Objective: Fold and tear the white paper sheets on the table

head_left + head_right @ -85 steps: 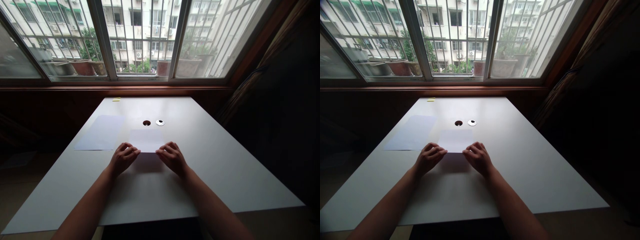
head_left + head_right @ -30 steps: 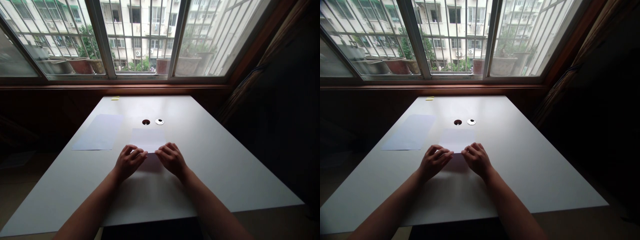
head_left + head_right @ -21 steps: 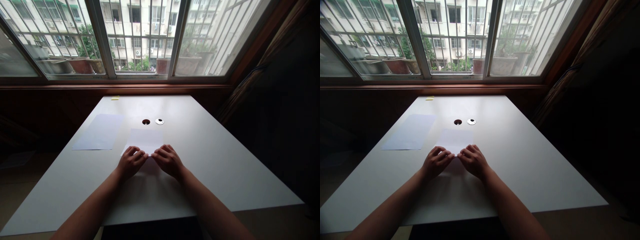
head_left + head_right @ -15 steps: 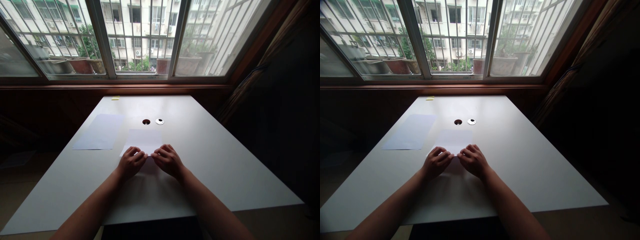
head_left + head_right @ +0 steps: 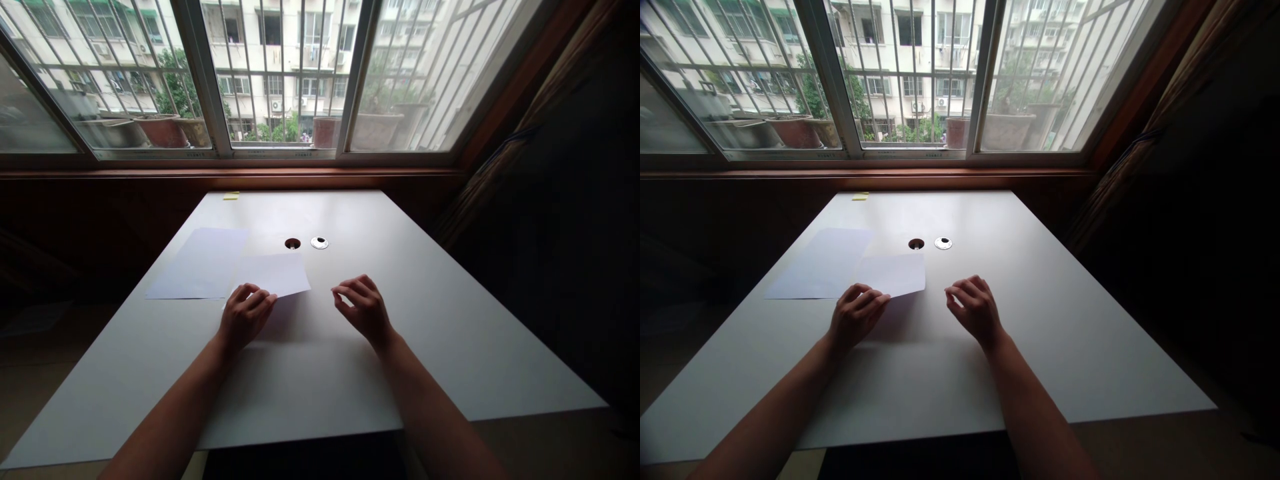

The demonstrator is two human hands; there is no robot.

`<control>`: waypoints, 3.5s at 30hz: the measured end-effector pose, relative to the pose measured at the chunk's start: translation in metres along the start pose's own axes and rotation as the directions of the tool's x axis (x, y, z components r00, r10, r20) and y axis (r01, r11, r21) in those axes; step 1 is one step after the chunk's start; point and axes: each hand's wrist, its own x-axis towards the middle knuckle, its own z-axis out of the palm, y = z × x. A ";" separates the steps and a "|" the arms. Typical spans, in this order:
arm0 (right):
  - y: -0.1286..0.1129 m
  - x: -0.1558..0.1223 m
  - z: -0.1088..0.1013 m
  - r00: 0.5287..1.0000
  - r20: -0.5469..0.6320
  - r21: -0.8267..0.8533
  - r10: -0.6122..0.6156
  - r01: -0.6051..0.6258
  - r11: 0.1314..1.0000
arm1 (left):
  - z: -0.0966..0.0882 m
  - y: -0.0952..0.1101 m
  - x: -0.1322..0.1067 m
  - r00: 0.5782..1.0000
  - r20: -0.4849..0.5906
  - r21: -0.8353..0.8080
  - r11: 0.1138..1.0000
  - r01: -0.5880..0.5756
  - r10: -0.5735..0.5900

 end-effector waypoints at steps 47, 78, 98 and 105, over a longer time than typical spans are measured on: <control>0.006 -0.002 -0.002 0.994 -0.086 0.014 0.074 -0.073 0.997 | -0.021 -0.029 -0.006 0.967 -0.151 0.007 0.978 0.210 -0.207; -0.042 0.005 0.015 0.949 0.229 0.041 -0.215 0.211 0.977 | 0.006 0.041 0.014 0.986 0.101 -0.020 0.991 -0.129 0.130; -0.043 0.004 0.019 0.948 0.222 0.030 -0.228 0.228 0.973 | 0.006 0.042 0.013 0.987 0.097 -0.015 0.992 -0.129 0.129; -0.036 0.004 0.017 0.967 0.184 0.003 -0.174 0.177 0.984 | 0.002 0.032 0.011 0.991 0.081 -0.024 0.995 -0.102 0.103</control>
